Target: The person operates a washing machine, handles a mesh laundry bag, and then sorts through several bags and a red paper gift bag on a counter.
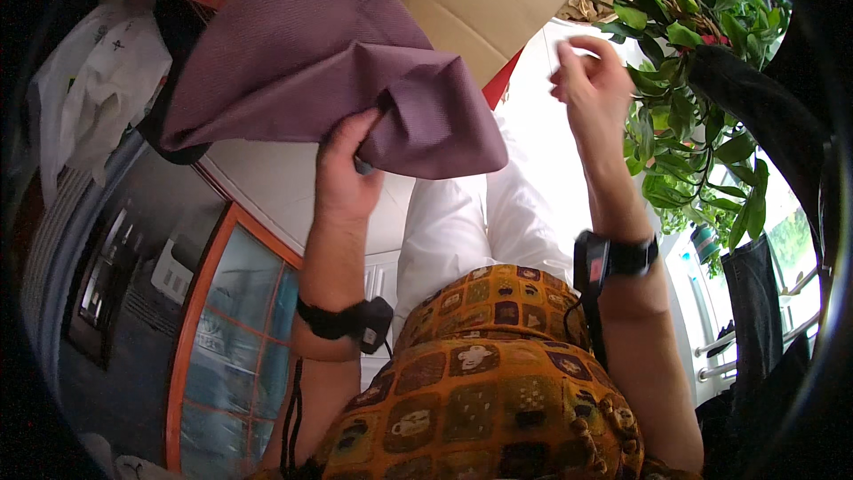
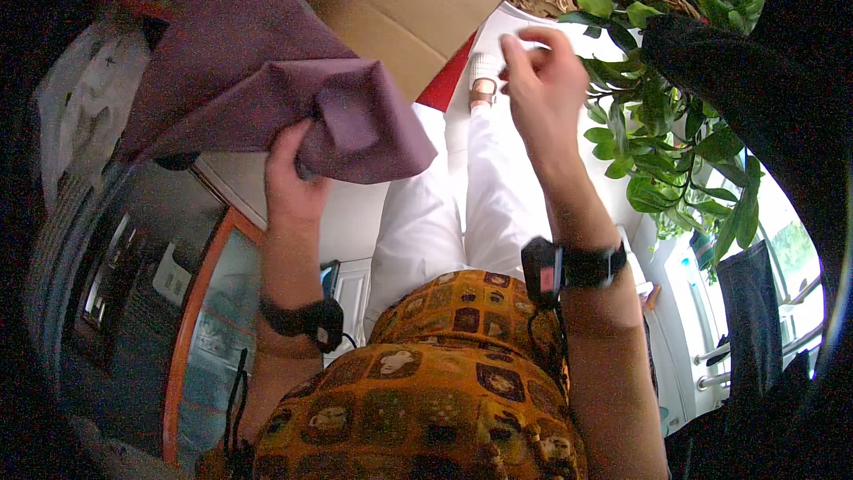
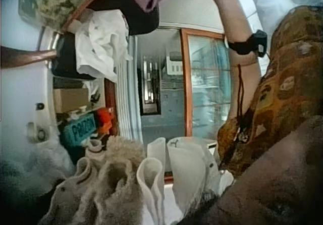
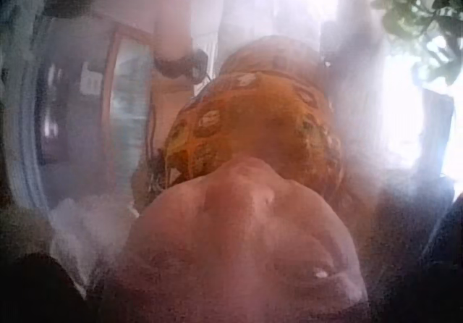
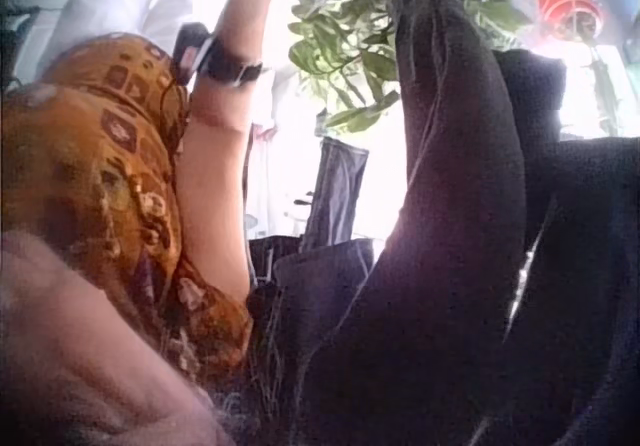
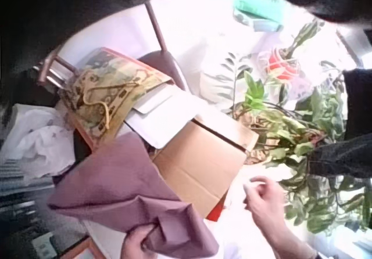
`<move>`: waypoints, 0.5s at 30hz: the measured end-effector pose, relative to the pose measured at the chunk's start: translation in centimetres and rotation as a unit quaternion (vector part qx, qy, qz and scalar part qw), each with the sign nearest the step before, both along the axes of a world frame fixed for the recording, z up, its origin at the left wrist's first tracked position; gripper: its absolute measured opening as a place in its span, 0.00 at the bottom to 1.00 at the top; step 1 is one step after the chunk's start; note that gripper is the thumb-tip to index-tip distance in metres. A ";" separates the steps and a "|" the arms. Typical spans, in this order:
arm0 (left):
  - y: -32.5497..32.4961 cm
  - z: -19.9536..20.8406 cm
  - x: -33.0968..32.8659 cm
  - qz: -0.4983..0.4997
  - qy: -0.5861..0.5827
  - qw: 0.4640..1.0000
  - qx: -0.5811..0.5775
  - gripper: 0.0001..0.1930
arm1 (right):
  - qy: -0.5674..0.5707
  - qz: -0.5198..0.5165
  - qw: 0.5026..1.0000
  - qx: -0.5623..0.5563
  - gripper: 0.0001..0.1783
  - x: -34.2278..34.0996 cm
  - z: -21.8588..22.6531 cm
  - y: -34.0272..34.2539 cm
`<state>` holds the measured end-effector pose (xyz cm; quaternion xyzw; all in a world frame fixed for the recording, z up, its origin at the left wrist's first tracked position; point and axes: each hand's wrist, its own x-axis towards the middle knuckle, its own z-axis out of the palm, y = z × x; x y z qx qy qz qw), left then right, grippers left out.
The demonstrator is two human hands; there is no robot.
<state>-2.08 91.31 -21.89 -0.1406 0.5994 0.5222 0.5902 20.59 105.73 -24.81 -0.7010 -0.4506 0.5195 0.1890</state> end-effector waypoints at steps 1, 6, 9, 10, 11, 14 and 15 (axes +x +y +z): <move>-0.7 0.3 0.7 -0.036 0.064 0.997 -0.025 0.19 | 0.040 0.007 0.999 0.027 0.17 0.3 1.5 -0.9; -3.9 1.5 4.1 -0.377 0.273 0.885 0.017 0.30 | 0.190 0.277 0.934 0.120 0.46 -2.5 7.0 -2.5; -2.4 3.5 5.1 -0.365 0.222 0.898 0.107 0.34 | 0.172 0.342 0.917 0.114 0.45 -3.2 7.3 -2.8; -1.6 4.0 4.6 -0.414 0.265 0.860 0.136 0.34 | 0.170 0.347 0.915 0.113 0.43 -2.9 7.2 -2.8; -0.6 4.4 4.1 -0.464 0.302 0.817 0.164 0.35 | 0.170 0.347 0.916 0.112 0.41 -2.5 7.3 -2.6; 1.9 5.4 0.5 -0.539 0.305 0.780 0.091 0.30 | 0.159 0.318 0.927 0.117 0.36 -0.8 7.9 -2.0; 2.2 4.7 -0.6 -0.533 0.332 0.775 0.074 0.27 | 0.151 0.297 0.934 0.129 0.34 -0.2 8.3 -1.7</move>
